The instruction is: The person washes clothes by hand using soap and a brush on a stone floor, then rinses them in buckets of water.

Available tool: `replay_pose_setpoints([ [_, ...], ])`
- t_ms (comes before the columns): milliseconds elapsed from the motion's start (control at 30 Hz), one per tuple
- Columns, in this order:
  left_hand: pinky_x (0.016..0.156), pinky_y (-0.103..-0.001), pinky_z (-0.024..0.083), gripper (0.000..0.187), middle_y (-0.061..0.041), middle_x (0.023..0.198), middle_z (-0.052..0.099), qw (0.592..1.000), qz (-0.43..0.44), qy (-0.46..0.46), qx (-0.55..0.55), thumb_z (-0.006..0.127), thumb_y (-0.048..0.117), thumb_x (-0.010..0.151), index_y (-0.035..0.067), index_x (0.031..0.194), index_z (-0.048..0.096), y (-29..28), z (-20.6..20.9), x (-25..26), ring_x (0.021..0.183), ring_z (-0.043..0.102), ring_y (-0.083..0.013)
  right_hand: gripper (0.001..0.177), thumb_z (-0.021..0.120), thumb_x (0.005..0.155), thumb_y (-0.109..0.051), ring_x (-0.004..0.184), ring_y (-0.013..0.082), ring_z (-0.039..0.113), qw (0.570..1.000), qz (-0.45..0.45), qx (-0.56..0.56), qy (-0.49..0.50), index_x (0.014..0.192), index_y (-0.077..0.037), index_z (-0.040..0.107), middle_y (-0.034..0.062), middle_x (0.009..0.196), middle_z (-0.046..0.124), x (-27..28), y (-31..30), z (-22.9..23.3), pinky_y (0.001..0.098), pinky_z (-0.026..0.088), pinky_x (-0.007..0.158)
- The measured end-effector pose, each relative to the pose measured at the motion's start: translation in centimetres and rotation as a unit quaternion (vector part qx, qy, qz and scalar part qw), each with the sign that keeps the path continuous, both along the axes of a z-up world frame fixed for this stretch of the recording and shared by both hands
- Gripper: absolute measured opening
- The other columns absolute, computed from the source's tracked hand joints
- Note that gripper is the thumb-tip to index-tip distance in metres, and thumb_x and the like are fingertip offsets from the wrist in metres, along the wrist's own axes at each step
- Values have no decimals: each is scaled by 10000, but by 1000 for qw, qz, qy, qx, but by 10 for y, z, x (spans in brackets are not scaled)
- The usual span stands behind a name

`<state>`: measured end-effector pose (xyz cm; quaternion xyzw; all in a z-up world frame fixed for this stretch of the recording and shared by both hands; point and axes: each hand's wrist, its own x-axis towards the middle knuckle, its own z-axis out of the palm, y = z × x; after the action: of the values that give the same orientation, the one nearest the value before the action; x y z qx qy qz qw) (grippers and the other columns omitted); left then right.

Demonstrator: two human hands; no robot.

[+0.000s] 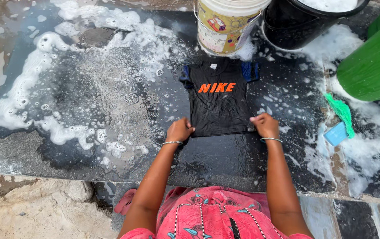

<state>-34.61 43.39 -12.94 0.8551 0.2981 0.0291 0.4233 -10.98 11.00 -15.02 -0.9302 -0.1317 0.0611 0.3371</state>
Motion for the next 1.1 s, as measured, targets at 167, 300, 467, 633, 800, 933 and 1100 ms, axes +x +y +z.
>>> replay_pose_setpoints([
  [167,615,-435,510,263,-45,717,679,989,-20,-79,122,786,331,843,127,914,638,-15,36,-25,696,675,-275,571,870,877,-328,1315,420,461,899,-252,-180,-310,1329,-87,618,220,1422,537,54,-102,43,576,391,929],
  [300,580,-400,496,195,-5,687,640,983,1,-134,128,755,310,861,145,875,651,-25,48,-39,640,663,-230,939,881,774,-495,1364,536,371,867,-429,-225,-122,1457,-99,372,321,1599,196,84,-147,75,670,428,964],
  [467,589,-392,500,192,-2,711,642,975,3,-166,148,739,314,885,147,850,651,-27,47,-40,644,662,-230,989,940,729,-163,1235,515,595,896,-380,-224,-49,1542,-105,379,228,1703,99,87,-156,80,510,588,939],
  [633,600,-413,501,192,-8,741,653,980,2,-134,150,724,325,902,150,865,654,-26,43,-38,672,665,-252,819,1049,673,-177,1209,468,500,929,-356,65,-77,1279,-147,499,337,1533,96,66,-150,66,421,564,964],
  [800,615,-421,505,160,-3,763,647,979,-12,-132,158,700,332,918,180,958,674,-28,50,-40,703,670,-249,677,800,858,-59,1021,323,683,847,-103,484,194,1434,-138,452,180,1217,600,14,-67,47,503,636,829],
  [933,617,-412,517,216,-5,806,640,976,-44,-119,178,670,344,954,251,1145,713,-31,58,-45,760,680,-225,675,902,777,-147,1000,195,638,948,19,281,147,1394,-142,630,103,1188,664,-9,46,52,334,548,866],
  [1100,681,-385,551,217,10,917,656,960,-89,-175,199,708,391,935,273,1108,763,-31,57,-49,855,695,-208,532,842,864,-253,1057,251,663,983,-8,174,-51,1346,-96,679,127,1201,717,1,84,54,357,525,898],
])
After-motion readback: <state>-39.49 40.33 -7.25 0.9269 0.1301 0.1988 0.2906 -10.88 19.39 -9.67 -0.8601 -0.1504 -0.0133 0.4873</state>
